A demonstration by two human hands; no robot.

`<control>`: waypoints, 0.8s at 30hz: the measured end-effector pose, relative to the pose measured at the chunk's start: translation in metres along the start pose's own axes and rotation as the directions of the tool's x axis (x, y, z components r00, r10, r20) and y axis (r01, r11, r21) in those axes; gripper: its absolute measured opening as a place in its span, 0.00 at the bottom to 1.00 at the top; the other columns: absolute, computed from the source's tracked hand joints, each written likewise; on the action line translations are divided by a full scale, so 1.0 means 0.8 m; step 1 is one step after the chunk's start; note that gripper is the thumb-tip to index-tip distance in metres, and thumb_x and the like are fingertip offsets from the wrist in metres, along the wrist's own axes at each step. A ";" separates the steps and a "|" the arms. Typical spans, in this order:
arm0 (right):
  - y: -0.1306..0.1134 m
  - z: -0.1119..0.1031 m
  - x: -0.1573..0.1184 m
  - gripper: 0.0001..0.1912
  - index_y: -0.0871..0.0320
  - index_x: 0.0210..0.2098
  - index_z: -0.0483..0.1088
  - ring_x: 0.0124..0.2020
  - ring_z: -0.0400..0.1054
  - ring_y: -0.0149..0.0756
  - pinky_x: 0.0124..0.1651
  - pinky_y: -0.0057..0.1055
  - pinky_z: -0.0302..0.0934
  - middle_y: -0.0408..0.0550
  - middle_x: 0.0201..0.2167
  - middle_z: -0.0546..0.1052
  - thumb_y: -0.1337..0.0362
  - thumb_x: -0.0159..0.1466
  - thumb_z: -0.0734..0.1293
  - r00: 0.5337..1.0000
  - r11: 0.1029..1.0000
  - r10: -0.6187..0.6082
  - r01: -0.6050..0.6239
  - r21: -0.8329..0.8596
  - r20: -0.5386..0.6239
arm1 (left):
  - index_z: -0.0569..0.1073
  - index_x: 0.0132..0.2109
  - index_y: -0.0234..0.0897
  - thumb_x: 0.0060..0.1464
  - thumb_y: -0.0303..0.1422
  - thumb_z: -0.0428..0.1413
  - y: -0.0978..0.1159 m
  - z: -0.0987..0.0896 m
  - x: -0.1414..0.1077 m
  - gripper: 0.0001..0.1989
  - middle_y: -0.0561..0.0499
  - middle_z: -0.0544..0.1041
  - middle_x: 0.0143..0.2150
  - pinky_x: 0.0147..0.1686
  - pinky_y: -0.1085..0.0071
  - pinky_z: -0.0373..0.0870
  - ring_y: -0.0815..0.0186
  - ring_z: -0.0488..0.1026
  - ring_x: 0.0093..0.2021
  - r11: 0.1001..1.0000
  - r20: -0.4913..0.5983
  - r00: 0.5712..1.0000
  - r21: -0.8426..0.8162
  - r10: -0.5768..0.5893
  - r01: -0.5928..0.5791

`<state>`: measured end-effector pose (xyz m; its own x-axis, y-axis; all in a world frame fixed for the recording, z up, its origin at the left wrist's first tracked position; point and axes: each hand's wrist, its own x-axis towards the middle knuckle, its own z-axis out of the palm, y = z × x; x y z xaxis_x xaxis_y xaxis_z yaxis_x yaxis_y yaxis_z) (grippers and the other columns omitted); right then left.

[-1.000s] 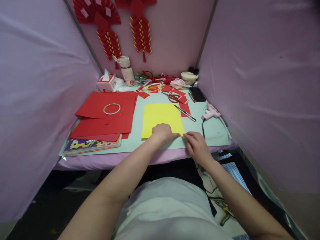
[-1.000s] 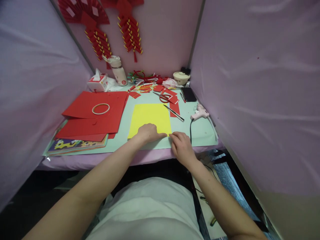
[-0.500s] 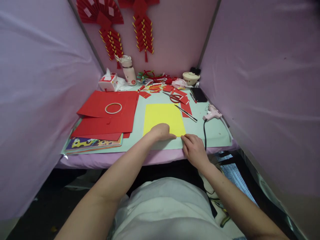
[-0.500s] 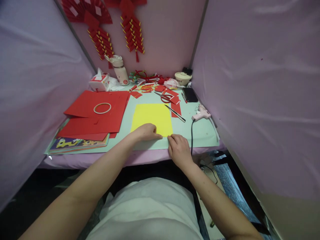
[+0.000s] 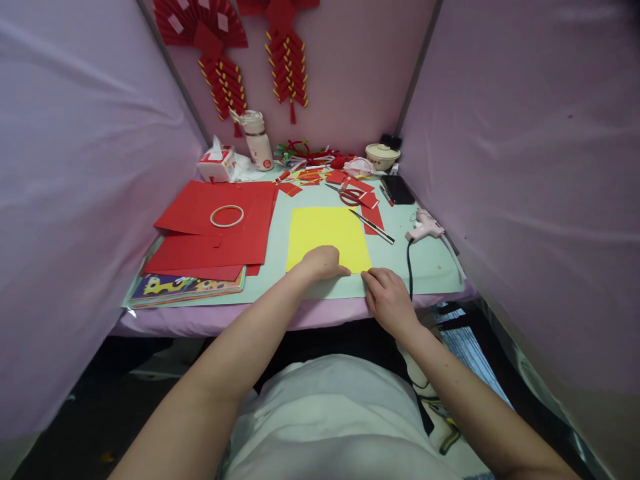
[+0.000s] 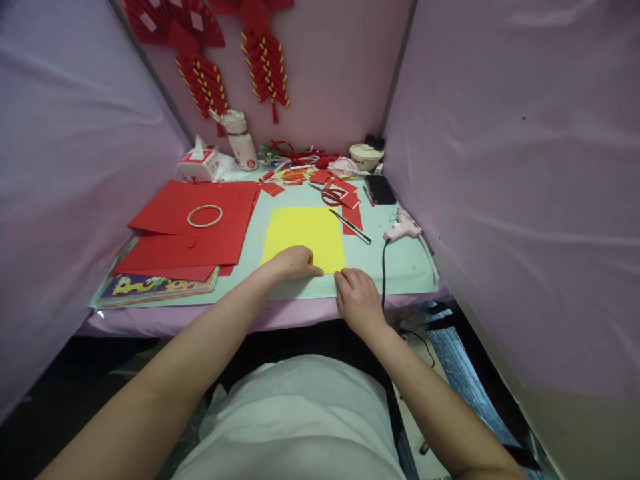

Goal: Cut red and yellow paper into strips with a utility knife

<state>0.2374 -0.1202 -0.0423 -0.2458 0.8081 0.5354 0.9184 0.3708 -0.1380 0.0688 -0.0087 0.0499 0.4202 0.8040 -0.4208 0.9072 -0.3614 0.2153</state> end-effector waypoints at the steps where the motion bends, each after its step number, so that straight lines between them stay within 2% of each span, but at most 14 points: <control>1: -0.002 0.000 0.000 0.19 0.61 0.55 0.70 0.50 0.65 0.49 0.53 0.46 0.63 0.59 0.48 0.75 0.72 0.66 0.59 1.000 1.000 0.003 -0.003 0.007 -0.011 | 0.78 0.46 0.33 0.55 0.51 0.56 0.000 0.000 0.000 0.25 0.41 0.81 0.46 0.36 0.65 0.70 0.52 0.78 0.43 1.000 0.001 1.000 0.001 0.001 -0.001; 8: -0.024 -0.007 0.008 0.21 0.62 0.57 0.69 0.57 0.63 0.51 0.60 0.49 0.56 0.58 0.53 0.74 0.72 0.65 0.60 0.999 0.998 -0.005 0.002 -0.057 -0.043 | 0.78 0.47 0.31 0.56 0.51 0.56 -0.001 -0.001 0.001 0.26 0.40 0.81 0.46 0.35 0.66 0.69 0.52 0.78 0.44 1.000 0.008 1.000 0.010 0.016 -0.016; 15: -0.026 0.006 0.007 0.20 0.67 0.55 0.71 0.52 0.65 0.49 0.57 0.45 0.61 0.60 0.50 0.75 0.72 0.65 0.60 1.000 0.999 -0.020 0.020 -0.033 0.004 | 0.78 0.48 0.30 0.56 0.50 0.56 0.000 -0.001 -0.002 0.26 0.39 0.81 0.45 0.33 0.68 0.66 0.53 0.78 0.42 1.000 0.003 1.000 0.000 0.013 -0.013; 21: -0.028 0.007 0.005 0.20 0.67 0.56 0.70 0.53 0.64 0.49 0.58 0.47 0.61 0.61 0.51 0.74 0.71 0.66 0.59 1.000 1.000 -0.009 0.010 -0.011 0.017 | 0.79 0.46 0.30 0.55 0.49 0.56 -0.006 -0.002 -0.002 0.25 0.40 0.81 0.42 0.30 0.68 0.63 0.56 0.77 0.38 0.999 0.004 0.999 -0.013 0.036 -0.036; 24: -0.028 0.006 0.004 0.21 0.67 0.57 0.68 0.55 0.63 0.50 0.59 0.48 0.61 0.62 0.53 0.73 0.71 0.66 0.59 1.000 1.000 0.003 -0.003 0.001 -0.012 | 0.79 0.44 0.32 0.55 0.48 0.57 -0.010 -0.003 -0.001 0.22 0.42 0.81 0.41 0.29 0.69 0.62 0.57 0.77 0.37 0.998 0.010 0.998 -0.021 0.057 -0.056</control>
<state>0.2143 -0.1241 -0.0415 -0.2389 0.8038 0.5448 0.9189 0.3685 -0.1407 0.0613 -0.0056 0.0505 0.4710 0.7774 -0.4169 0.8814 -0.3961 0.2572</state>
